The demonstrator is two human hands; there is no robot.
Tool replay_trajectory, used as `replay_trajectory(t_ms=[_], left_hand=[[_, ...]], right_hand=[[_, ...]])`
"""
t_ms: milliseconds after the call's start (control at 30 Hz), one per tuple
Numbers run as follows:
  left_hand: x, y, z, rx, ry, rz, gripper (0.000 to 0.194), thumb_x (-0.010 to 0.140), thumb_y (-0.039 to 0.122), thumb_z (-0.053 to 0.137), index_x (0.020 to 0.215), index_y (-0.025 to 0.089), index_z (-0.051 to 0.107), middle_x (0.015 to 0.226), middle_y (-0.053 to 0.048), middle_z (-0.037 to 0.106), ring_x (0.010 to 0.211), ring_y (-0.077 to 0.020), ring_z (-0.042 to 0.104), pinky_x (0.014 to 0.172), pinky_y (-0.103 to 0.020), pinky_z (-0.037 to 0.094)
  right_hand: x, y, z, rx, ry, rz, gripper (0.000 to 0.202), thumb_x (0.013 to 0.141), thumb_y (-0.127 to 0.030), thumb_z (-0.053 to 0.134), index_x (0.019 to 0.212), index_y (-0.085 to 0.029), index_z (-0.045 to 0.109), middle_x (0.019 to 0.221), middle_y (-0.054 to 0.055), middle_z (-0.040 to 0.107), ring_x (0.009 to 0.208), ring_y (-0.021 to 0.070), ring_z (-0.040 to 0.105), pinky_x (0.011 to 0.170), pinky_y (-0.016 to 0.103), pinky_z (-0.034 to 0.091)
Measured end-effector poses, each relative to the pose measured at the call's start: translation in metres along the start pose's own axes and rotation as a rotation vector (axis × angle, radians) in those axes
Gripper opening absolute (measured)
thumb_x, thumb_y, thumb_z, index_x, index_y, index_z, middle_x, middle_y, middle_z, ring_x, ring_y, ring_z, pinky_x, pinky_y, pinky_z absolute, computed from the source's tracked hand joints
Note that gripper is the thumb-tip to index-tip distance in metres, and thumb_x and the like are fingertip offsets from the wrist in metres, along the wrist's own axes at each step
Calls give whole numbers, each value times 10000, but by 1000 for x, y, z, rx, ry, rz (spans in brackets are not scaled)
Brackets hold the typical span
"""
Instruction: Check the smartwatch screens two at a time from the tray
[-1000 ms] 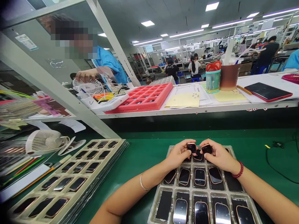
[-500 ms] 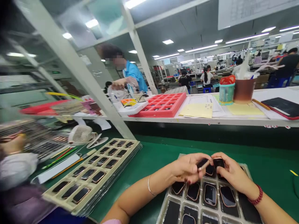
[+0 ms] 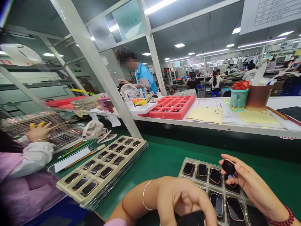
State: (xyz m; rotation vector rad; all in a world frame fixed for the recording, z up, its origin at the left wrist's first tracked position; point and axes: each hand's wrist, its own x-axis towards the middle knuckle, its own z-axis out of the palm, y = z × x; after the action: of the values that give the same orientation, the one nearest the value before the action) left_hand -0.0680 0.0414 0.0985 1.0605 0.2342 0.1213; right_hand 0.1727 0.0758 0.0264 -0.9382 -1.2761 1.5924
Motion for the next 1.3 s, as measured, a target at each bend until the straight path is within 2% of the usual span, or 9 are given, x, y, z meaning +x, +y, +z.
replay_trajectory(t_ms=[100,200,333,500,700,833,967,1100,1300], left_hand=[[3,0,-18,-53,145,248,732,414,340,866,1065,134,602,750,-33,633,496,-111,562,473,-218,437],[23,-4,-50,-2,378,439,670,519,296,833,1109,164,543,766,-37,647,491,-95,576,451,-176,391],[53,-23,-81,77,571,344,595,572,230,793,1087,156,505,845,-61,652,590,-118,631,463,-158,367],[62,-36,-82,146,579,276,548,643,261,734,1115,162,475,859,-51,641,611,-128,638,486,-178,391],[55,-29,-78,168,644,327,532,661,335,721,1103,153,487,831,-52,642,568,-109,608,473,-180,377],[49,-25,-79,204,781,354,385,660,289,706,978,128,560,713,-16,614,511,-75,548,473,-180,349],[41,-21,-80,229,851,367,377,656,173,643,1018,143,545,781,-25,623,570,-98,592,473,-179,348],[35,-18,-79,237,855,384,451,627,67,554,1069,151,525,905,-59,631,678,-123,634,508,-177,380],[33,-21,-73,268,816,391,422,663,93,565,1078,156,526,935,-60,624,734,-146,650,541,-189,419]], right_hand=[[-24,-22,23,94,-119,-5,382,809,-522,577,1090,-264,585,986,87,617,818,237,590,640,334,533],[-46,-36,54,174,-379,51,480,686,-595,687,996,-250,563,824,30,573,634,148,536,518,231,457],[-58,-49,88,239,-499,141,550,575,-599,777,874,-198,548,782,1,524,641,84,463,618,179,391],[-58,-59,99,317,-511,220,583,495,-600,815,799,-183,543,704,-17,504,585,65,392,592,160,353],[-54,-51,89,327,-460,205,554,529,-594,801,871,-198,617,734,-2,563,572,66,487,570,164,410],[-35,-46,66,178,-236,97,492,758,-585,626,1082,-215,631,936,83,635,508,104,540,462,232,461],[-8,-36,31,29,-29,60,472,829,-444,599,1243,-223,547,1120,126,618,793,202,603,586,290,529],[8,-18,8,-147,-32,27,491,810,-385,633,1261,-230,519,1176,116,593,717,167,593,584,295,518],[11,-10,2,-213,-65,-29,465,827,-358,595,1264,-227,501,1147,111,601,769,189,596,600,315,525]])
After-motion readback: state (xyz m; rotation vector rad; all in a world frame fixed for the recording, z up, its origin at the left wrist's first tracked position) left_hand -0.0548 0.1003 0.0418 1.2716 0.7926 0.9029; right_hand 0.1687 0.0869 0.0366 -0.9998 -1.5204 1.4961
